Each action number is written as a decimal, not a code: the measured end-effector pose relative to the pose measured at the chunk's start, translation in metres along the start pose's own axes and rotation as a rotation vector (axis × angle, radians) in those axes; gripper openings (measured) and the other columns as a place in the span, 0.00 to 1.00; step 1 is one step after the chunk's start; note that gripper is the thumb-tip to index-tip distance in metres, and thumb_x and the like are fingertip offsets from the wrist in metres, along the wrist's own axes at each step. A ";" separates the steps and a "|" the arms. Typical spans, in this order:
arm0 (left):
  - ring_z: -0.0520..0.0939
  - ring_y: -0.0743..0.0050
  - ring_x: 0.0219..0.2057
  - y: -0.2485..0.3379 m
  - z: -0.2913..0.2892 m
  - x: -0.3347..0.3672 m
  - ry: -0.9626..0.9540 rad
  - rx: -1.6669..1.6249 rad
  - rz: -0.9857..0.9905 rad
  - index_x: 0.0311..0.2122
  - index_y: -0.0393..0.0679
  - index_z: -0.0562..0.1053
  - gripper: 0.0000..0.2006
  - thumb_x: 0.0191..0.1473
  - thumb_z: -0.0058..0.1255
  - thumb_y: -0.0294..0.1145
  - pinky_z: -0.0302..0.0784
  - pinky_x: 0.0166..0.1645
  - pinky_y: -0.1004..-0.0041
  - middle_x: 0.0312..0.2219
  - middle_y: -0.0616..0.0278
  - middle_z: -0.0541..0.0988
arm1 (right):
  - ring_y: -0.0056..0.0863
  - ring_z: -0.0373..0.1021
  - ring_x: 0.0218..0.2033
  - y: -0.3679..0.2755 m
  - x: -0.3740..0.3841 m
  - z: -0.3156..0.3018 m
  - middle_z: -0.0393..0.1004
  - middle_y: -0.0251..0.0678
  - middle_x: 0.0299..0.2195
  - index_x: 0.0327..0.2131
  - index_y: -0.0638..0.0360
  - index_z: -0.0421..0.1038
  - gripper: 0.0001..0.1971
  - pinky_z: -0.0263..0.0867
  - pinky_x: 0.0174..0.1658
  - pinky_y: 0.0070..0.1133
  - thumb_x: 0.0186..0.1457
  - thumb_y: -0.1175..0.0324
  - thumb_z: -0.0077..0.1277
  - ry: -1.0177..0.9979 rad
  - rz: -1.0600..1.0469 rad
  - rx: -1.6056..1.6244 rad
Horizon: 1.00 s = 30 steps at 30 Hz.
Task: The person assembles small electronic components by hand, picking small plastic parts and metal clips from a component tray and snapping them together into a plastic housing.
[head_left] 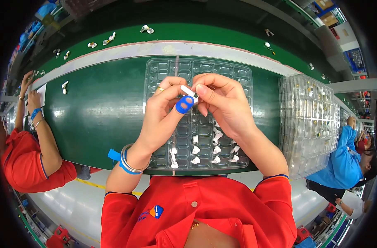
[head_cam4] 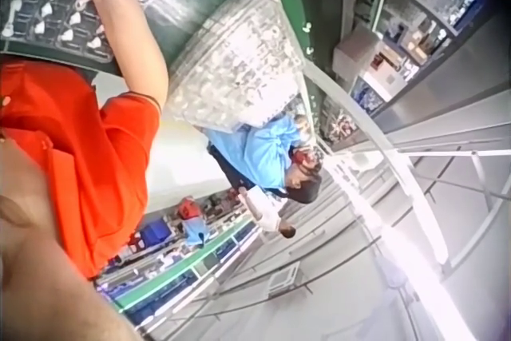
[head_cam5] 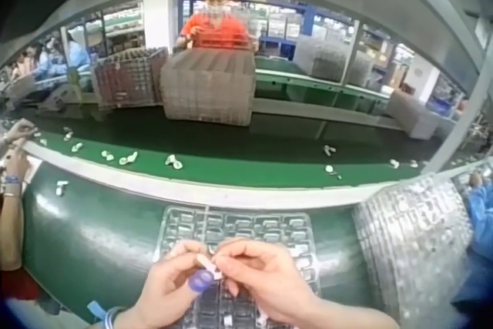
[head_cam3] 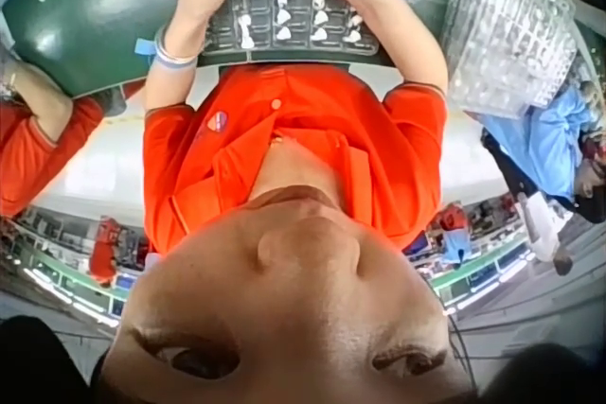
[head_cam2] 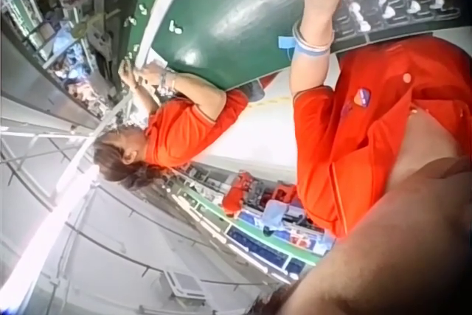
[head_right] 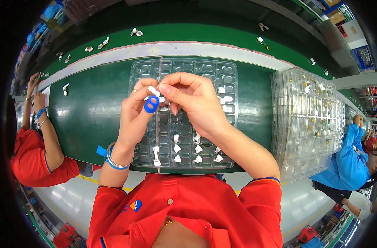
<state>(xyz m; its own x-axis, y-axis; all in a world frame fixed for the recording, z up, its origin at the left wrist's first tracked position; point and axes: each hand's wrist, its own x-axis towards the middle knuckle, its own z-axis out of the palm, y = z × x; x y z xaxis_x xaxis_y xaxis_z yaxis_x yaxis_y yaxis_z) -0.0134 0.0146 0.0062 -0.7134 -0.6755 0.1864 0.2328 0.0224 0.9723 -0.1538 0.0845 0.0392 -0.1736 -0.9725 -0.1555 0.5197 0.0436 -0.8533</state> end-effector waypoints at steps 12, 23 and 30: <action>0.68 0.77 0.30 -0.001 0.000 0.001 0.004 0.103 0.017 0.34 0.34 0.67 0.08 0.53 0.41 0.29 0.65 0.34 0.79 0.32 0.61 0.67 | 0.15 0.61 0.22 0.004 0.003 0.001 0.66 0.34 0.31 0.28 0.66 0.69 0.03 0.57 0.23 0.12 0.50 0.77 0.46 0.054 -0.241 -0.320; 0.74 0.69 0.27 0.004 0.001 0.003 0.144 0.483 0.209 0.33 0.35 0.70 0.06 0.48 0.45 0.23 0.68 0.30 0.76 0.29 0.57 0.72 | 0.25 0.70 0.23 0.002 0.002 0.000 0.72 0.41 0.27 0.31 0.70 0.70 0.05 0.66 0.24 0.15 0.47 0.79 0.48 0.059 -0.239 -0.293; 0.74 0.63 0.27 0.002 0.001 0.004 0.123 0.557 0.303 0.32 0.35 0.69 0.06 0.45 0.46 0.21 0.69 0.30 0.72 0.29 0.57 0.71 | 0.24 0.70 0.23 -0.002 0.004 -0.003 0.72 0.41 0.25 0.33 0.71 0.67 0.08 0.66 0.25 0.14 0.45 0.82 0.49 0.053 -0.169 -0.285</action>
<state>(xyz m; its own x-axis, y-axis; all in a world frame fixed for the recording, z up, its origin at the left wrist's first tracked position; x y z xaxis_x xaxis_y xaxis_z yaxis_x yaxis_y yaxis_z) -0.0166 0.0124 0.0096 -0.5814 -0.6579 0.4787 0.0106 0.5822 0.8130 -0.1582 0.0816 0.0393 -0.2841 -0.9586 -0.0192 0.2262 -0.0475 -0.9729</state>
